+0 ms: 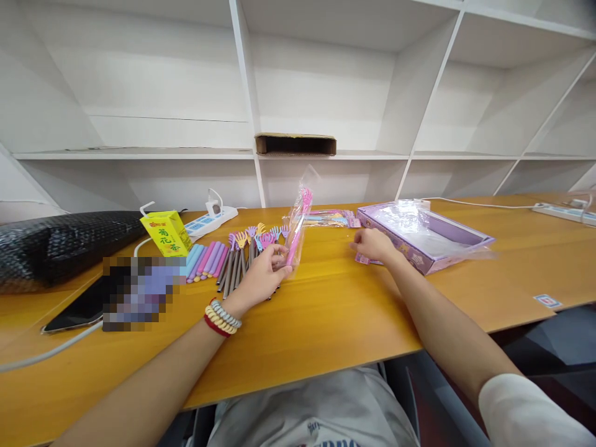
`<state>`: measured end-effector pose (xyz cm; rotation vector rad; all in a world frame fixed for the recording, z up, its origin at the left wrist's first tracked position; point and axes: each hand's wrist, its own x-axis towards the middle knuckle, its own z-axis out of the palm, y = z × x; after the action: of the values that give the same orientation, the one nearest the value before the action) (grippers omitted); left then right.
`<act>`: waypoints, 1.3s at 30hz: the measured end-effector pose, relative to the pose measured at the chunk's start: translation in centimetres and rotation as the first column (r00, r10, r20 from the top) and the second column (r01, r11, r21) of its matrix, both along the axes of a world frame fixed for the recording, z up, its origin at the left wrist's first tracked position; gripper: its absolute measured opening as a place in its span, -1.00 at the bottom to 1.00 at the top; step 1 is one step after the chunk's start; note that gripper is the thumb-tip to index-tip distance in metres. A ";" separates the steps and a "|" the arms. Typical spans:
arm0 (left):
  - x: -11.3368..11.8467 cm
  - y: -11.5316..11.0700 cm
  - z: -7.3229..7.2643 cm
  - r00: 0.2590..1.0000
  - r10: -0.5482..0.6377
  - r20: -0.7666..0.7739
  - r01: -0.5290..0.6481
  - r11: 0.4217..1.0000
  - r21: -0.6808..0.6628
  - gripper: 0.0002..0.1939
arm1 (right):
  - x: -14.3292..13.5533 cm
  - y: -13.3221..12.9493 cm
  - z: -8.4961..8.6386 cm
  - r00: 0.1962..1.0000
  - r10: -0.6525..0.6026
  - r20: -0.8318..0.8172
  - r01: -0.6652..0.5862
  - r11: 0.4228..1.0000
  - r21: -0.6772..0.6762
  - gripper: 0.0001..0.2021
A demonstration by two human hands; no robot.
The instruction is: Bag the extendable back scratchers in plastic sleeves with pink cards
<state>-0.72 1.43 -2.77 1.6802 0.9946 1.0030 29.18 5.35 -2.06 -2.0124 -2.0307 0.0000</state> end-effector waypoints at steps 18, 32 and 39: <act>-2.0 1.1 1.2 0.975 -0.188 0.116 0.213 0.941 -0.263 -0.76 | 2.7 1.7 -1.2 0.983 -0.180 -0.027 0.176 0.979 -0.105 -0.69; -1.9 1.0 0.9 0.966 -0.257 -0.010 0.249 0.942 -0.227 -0.83 | -3.4 0.6 -2.7 0.880 0.349 -0.322 -0.120 0.820 0.559 -0.82; -1.8 0.4 1.5 0.954 -0.298 -0.039 0.282 0.933 -0.223 -0.83 | -2.9 1.2 -2.7 0.862 0.346 -0.371 0.029 0.697 0.716 -0.77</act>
<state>-2.50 1.85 -1.31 1.6316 0.8369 0.6203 26.24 6.58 -4.79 -1.1827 -1.5341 -0.1917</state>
